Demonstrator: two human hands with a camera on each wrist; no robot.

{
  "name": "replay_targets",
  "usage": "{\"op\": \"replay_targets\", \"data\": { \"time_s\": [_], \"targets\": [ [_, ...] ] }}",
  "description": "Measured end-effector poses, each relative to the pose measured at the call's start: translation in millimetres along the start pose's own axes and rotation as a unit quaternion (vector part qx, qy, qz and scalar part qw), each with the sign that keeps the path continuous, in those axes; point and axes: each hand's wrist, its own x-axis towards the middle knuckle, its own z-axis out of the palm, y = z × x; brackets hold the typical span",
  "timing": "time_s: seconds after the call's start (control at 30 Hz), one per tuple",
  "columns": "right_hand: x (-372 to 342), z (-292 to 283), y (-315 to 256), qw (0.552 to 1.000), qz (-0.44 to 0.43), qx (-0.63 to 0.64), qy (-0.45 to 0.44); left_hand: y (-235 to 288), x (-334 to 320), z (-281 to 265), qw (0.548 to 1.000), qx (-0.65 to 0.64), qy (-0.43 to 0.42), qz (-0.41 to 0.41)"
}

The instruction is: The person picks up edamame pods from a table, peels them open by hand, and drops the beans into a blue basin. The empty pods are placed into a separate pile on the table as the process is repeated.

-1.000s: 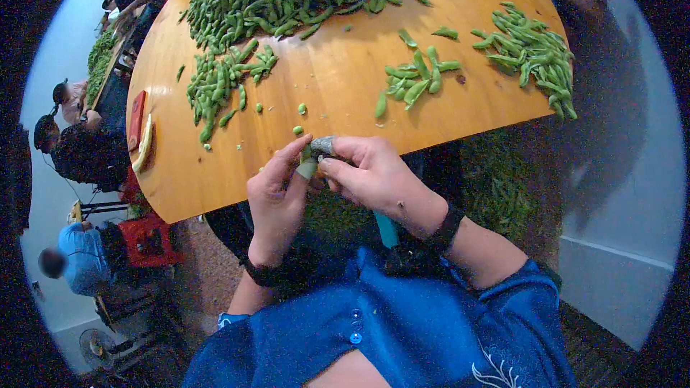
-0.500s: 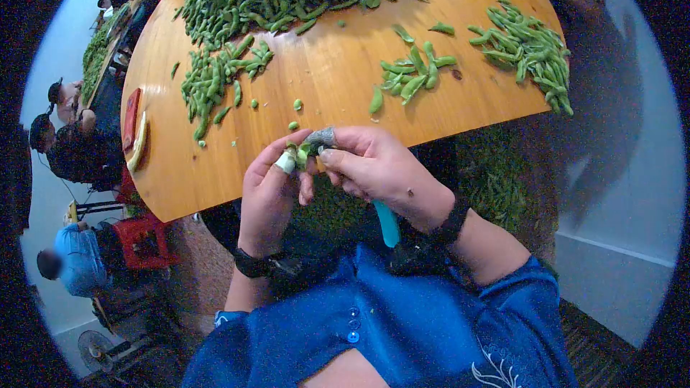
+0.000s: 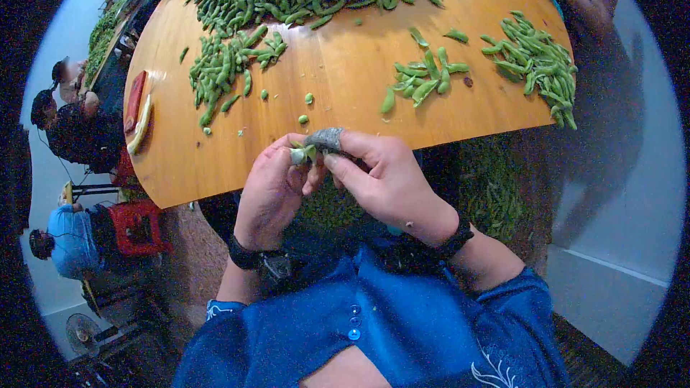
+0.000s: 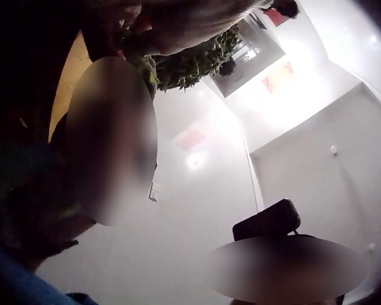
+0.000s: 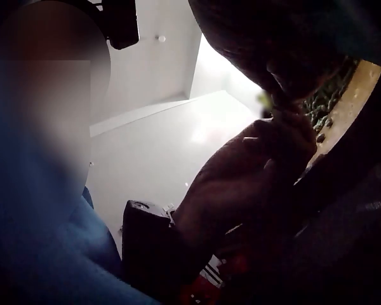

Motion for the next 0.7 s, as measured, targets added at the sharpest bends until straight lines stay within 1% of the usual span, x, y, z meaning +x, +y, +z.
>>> {"op": "replay_targets", "data": {
  "time_s": [0.03,0.1,0.13,0.2,0.33,0.4,0.43,0.5,0.53,0.6,0.63,0.67,0.7],
  "targets": [
    [0,0,0,1.0,0.0,0.0,-0.001,0,0,0,1.0,-0.001,0.001,0.0],
    [1,-1,-1,0.996,0.041,0.077,0.01,0,0,-1,1.0,0.02,0.021,0.005],
    [1,-3,-1,0.996,0.041,0.077,0.01,0,0,0,1.0,0.02,0.021,0.006],
    [0,-10,0,0.987,0.082,0.14,-0.018,2,-1,4,0.998,0.027,0.051,-0.01],
    [0,-10,1,0.987,0.088,0.135,0.002,5,-2,8,0.998,0.028,0.053,-0.017],
    [0,-7,0,0.997,0.024,0.058,0.035,5,-3,8,1.0,-0.001,0.017,0.0],
    [-1,-5,0,0.997,0.024,0.059,0.035,5,-3,7,1.0,-0.001,0.017,0.0],
    [-3,-3,-3,0.998,-0.004,0.049,0.041,2,-2,5,0.998,0.06,0.013,0.015],
    [-3,-3,-4,0.998,-0.005,0.049,0.04,2,-3,8,0.998,0.06,0.013,0.015],
    [-4,-6,-5,0.994,-0.008,0.061,0.094,4,-7,17,0.977,0.202,0.053,0.039],
    [-2,-11,-4,0.994,-0.01,0.061,0.093,6,-12,18,0.967,0.25,0.043,0.022],
    [2,-21,-2,0.991,-0.009,0.032,0.127,8,-18,17,0.954,0.297,0.033,0.006],
    [6,-30,1,0.987,-0.01,0.005,0.16,7,-22,11,0.931,0.364,-0.002,0.003]
  ]
}}
